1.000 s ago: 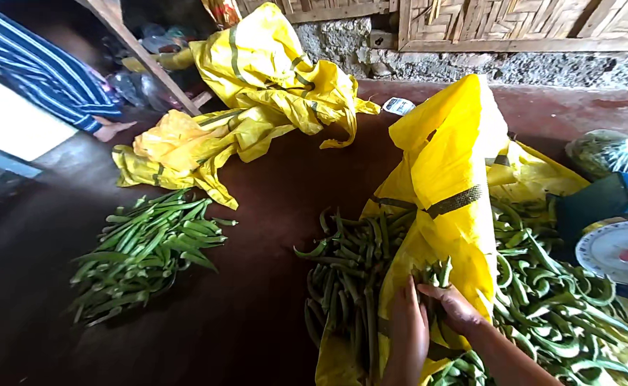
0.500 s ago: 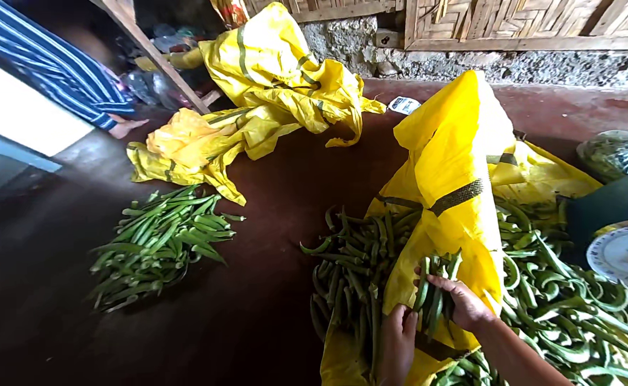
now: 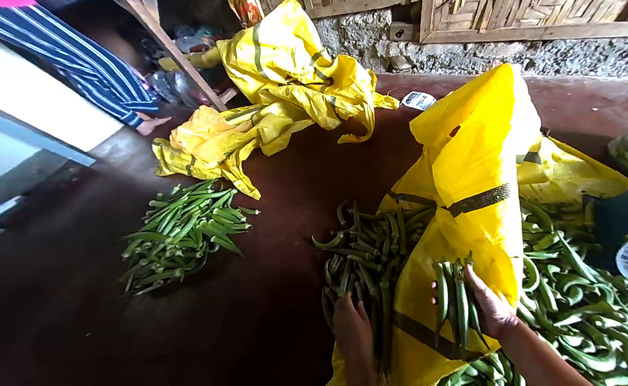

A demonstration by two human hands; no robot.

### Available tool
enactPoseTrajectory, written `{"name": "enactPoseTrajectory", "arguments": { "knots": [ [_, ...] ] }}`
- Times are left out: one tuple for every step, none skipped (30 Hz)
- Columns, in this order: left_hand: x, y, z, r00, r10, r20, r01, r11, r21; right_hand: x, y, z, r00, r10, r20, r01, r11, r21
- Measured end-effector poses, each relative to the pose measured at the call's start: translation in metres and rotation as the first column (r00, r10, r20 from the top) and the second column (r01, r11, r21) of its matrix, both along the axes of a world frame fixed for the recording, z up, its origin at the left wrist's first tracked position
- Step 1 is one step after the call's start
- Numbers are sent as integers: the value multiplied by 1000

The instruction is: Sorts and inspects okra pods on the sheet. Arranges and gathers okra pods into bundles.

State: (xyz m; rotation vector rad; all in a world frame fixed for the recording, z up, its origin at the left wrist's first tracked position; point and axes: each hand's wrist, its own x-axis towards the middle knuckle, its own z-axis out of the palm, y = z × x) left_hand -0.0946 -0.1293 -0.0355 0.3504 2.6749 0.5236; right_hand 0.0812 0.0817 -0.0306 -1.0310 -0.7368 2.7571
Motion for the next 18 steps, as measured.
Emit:
{"name": "enactPoseTrajectory", "arguments": {
  "knots": [
    [-9,-2,-8,998,33,57,-28,996,-90,-1,-1,0,1000,5,17,-5,1000,-5],
    [-14,-4,-15,995,55,80,-46,993,-113,-1,-2,-2,999,15,30,-15,1000,-7],
    [-16,-5,-19,995,64,81,-56,994,-90,-1,-3,-7,999,29,39,-29,1000,-10],
    [-16,-7,-20,995,68,72,-66,997,-35,0,-4,-13,998,41,50,-41,999,-12],
    [-14,-11,-20,994,78,72,-83,995,58,3,-5,-20,997,49,62,-48,999,-21],
    [-12,-17,-20,991,100,94,-116,976,186,5,-6,-27,996,49,77,-47,998,-34],
    [-10,-22,-20,982,130,135,-167,933,319,7,-7,-31,995,46,87,-43,998,-43],
    [-7,-24,-18,965,169,199,-240,872,426,8,-6,-35,995,51,86,-47,998,-52],
    [-2,-25,-16,941,206,270,-321,799,508,9,-6,-37,995,53,81,-48,997,-61],
    [2,-24,-14,908,225,354,-400,718,570,9,-6,-37,995,58,85,-52,997,-64],
    [6,-24,-14,864,215,456,-481,622,618,8,-6,-37,994,58,89,-52,996,-68],
    [9,-23,-14,814,187,549,-556,524,645,8,-5,-37,995,59,86,-53,996,-72],
    [11,-22,-14,762,153,630,-626,427,653,8,-5,-38,995,61,82,-55,996,-74],
    [13,-20,-14,713,125,689,-684,340,646,8,-5,-38,995,62,81,-55,995,-77],
    [14,-20,-14,680,100,726,-720,281,635,8,-5,-39,995,60,82,-53,996,-76],
    [16,-20,-14,671,87,736,-728,261,633,9,-5,-40,995,61,80,-55,996,-73],
    [18,-20,-14,692,96,716,-710,275,649,10,-5,-42,995,65,76,-59,995,-76],
    [21,-19,-11,740,120,661,-658,332,676,10,-5,-43,994,69,85,-63,996,-71]
  ]
}}
